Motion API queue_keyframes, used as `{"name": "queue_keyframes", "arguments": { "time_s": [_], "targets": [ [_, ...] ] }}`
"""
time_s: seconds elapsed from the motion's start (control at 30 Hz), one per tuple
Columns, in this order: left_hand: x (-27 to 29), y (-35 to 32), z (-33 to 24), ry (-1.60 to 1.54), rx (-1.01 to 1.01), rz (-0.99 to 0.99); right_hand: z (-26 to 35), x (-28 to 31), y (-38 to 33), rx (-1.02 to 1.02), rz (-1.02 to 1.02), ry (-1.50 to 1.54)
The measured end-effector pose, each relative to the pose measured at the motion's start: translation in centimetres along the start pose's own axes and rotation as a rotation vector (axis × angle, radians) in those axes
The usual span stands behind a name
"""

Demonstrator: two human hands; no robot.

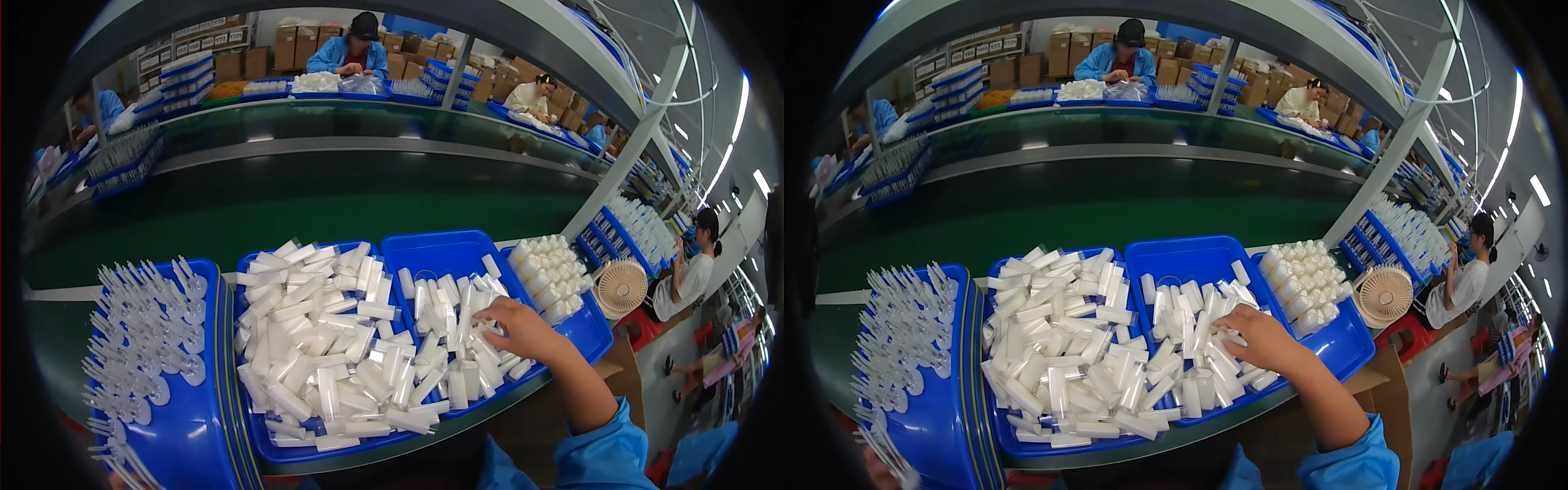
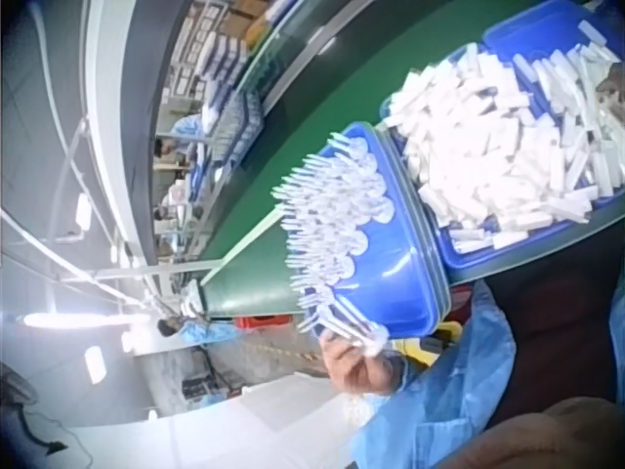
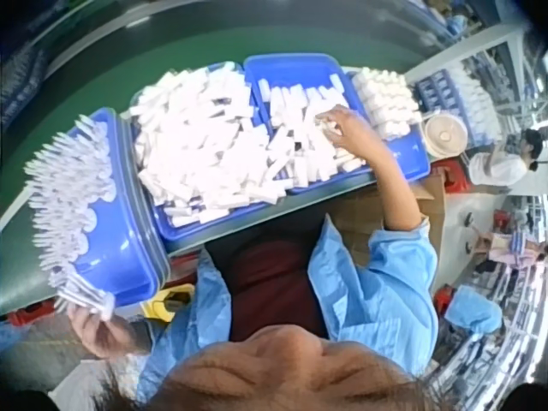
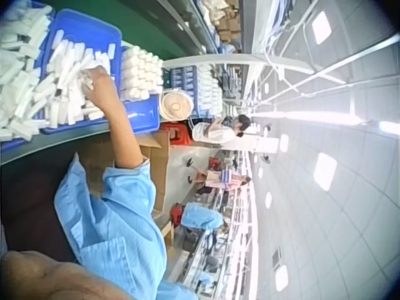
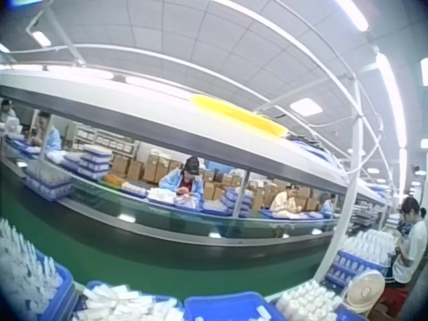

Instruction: The recorder is assembling white plastic spray bottle tops or pump mechanisms by fitting small tubes into the heads.

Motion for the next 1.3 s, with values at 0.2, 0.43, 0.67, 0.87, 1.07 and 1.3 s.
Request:
{"name": "queue_keyframes", "arguments": {
  "time_s": [0.2, 0.43, 0.67, 0.87, 1.07, 1.3],
  "targets": [
    [-5.1, -5.7, -4.5, -1.017, 0.411, 0.279, 0.9, -0.5, 2.1, -0.034, -0.053, 0.032],
    [-14.2, -6.9, -7.5, -1.185, 0.736, 0.536, 6.8, -1.5, 0.6, -0.038, -0.397, 0.807],
    [-16.7, -5.1, -8.8, -0.893, 0.301, 0.471, 12.4, -4.8, -1.3, -0.237, -0.047, 1.372],
    [-16.9, -4.8, -9.0, -0.911, 0.288, 0.460, 12.2, -5.3, -0.8, -0.289, 0.070, 1.623],
    [-17.2, -5.0, -8.8, -0.922, 0.273, 0.467, 12.8, -4.7, -1.0, -0.243, 0.149, 1.317],
    [-17.4, -5.2, -8.3, -0.953, 0.192, 0.562, 12.4, -3.5, -2.0, -0.070, 0.248, 0.983]
  ]
}}
Point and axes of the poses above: each hand's wrist, its own y-axis towards the middle knuckle, its own x-axis out of the back of the hand, z = x × y, the point moved 2 cm from there along y, towards the middle knuckle, and after that the axes turned 9 degrees about y, right-handed, at the moved point
